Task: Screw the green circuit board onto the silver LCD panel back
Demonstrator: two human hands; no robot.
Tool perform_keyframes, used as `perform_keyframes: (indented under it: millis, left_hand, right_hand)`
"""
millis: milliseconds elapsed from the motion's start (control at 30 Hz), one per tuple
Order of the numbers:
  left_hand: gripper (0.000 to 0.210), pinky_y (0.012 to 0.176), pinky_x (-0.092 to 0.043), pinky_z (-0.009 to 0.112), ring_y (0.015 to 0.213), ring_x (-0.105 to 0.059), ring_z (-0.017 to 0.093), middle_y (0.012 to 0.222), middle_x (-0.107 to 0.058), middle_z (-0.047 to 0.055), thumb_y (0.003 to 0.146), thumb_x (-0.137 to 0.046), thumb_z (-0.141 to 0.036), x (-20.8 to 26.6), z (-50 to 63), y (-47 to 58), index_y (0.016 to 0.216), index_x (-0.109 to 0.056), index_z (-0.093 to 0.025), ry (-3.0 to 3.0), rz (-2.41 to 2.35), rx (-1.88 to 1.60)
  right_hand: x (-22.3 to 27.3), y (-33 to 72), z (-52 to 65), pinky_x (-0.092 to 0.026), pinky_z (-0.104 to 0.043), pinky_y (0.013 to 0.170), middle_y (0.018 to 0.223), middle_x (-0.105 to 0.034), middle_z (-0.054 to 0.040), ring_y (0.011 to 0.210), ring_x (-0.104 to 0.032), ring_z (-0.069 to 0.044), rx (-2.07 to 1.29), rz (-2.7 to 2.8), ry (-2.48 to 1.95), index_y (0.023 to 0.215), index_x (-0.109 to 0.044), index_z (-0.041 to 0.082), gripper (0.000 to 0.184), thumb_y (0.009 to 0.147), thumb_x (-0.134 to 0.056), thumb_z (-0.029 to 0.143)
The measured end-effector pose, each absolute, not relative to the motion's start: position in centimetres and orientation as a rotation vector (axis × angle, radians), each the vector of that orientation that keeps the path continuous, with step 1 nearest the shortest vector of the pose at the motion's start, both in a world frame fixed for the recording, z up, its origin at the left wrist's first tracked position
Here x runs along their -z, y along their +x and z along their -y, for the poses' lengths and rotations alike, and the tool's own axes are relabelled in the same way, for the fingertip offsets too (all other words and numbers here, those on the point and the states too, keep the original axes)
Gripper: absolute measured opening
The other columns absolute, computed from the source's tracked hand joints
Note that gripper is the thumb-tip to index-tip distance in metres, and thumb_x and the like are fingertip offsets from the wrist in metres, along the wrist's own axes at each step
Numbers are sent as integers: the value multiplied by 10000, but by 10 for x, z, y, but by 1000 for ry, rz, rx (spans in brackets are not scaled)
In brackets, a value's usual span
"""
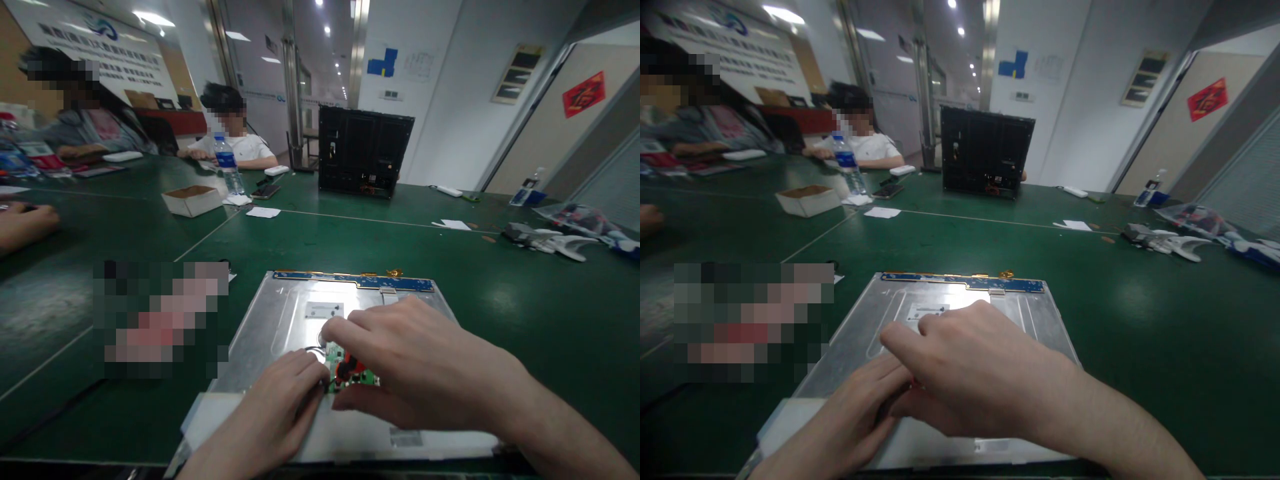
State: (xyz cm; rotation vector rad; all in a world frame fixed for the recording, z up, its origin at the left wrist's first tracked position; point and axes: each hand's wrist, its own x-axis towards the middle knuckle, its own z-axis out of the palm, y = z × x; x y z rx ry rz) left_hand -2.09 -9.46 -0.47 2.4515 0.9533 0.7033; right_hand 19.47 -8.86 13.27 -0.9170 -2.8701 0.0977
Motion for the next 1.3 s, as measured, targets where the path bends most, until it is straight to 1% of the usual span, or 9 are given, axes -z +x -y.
perform_keyframes:
  millis: [100,200,300,500,600,733,933,1100,1300]
  left_hand:
    - [225,832,-536,340,886,-622,215,952,-653,57,873,-456,-108,6,95,-22,993,-607,-223,2446,-941,-691]
    - [220,851,-531,351,924,-622,217,980,-652,68,902,-425,-104,6,95,-22,989,-594,-216,2440,-925,-711]
    - [232,851,-528,348,963,-617,221,1023,-651,74,905,-413,-97,5,95,-21,1017,-577,-216,2431,-914,-721]
    - [207,811,-533,322,883,-623,216,951,-656,59,891,-444,-125,6,94,-21,996,-594,-222,2454,-929,-732]
    - [220,802,-534,317,869,-622,212,944,-655,58,865,-450,-116,5,94,-21,991,-597,-222,2458,-932,-741]
    - [239,808,-533,329,848,-616,209,930,-652,55,837,-462,-101,3,94,-20,990,-601,-221,2453,-932,-713]
    - [194,812,-530,340,884,-618,216,965,-653,67,877,-447,-113,2,95,-20,972,-581,-215,2442,-942,-720]
    - [184,805,-526,326,881,-624,216,958,-657,60,899,-439,-125,5,95,-20,978,-575,-220,2447,-950,-711]
    - [217,802,-529,332,884,-617,218,959,-650,60,845,-452,-94,5,95,-21,972,-581,-215,2436,-938,-712]
  right_hand:
    - [-129,195,86,-183,-297,497,728,-669,11,563,-544,-149,-24,2860,-946,997,-533,212,281,934,-600,478]
    - [-128,195,86,-155,-304,503,658,-640,20,517,-502,-136,58,2874,-933,891,-532,216,169,966,-548,367]
    - [-129,194,88,-172,-300,501,720,-652,11,539,-489,-132,31,2878,-894,939,-525,205,44,941,-510,246]
    - [-134,193,89,-221,-291,493,845,-650,-3,600,-491,-135,-82,2885,-847,988,-500,192,176,822,-559,190]
    - [-133,194,89,-217,-292,496,825,-654,-1,599,-503,-136,-77,2888,-860,972,-507,199,132,873,-572,259]
    - [-130,195,87,-177,-301,497,732,-665,5,554,-519,-137,0,2889,-919,937,-527,201,254,925,-600,444]
    - [-131,194,88,-191,-305,493,764,-667,1,570,-533,-138,42,2892,-885,962,-530,193,72,942,-549,259]
    - [-136,194,88,-246,-292,514,892,-657,-14,648,-518,-139,-75,2918,-797,1025,-520,180,147,881,-549,176]
    - [-134,195,85,-226,-292,523,886,-669,-13,665,-544,-146,-70,2916,-831,1026,-536,192,224,942,-598,390]
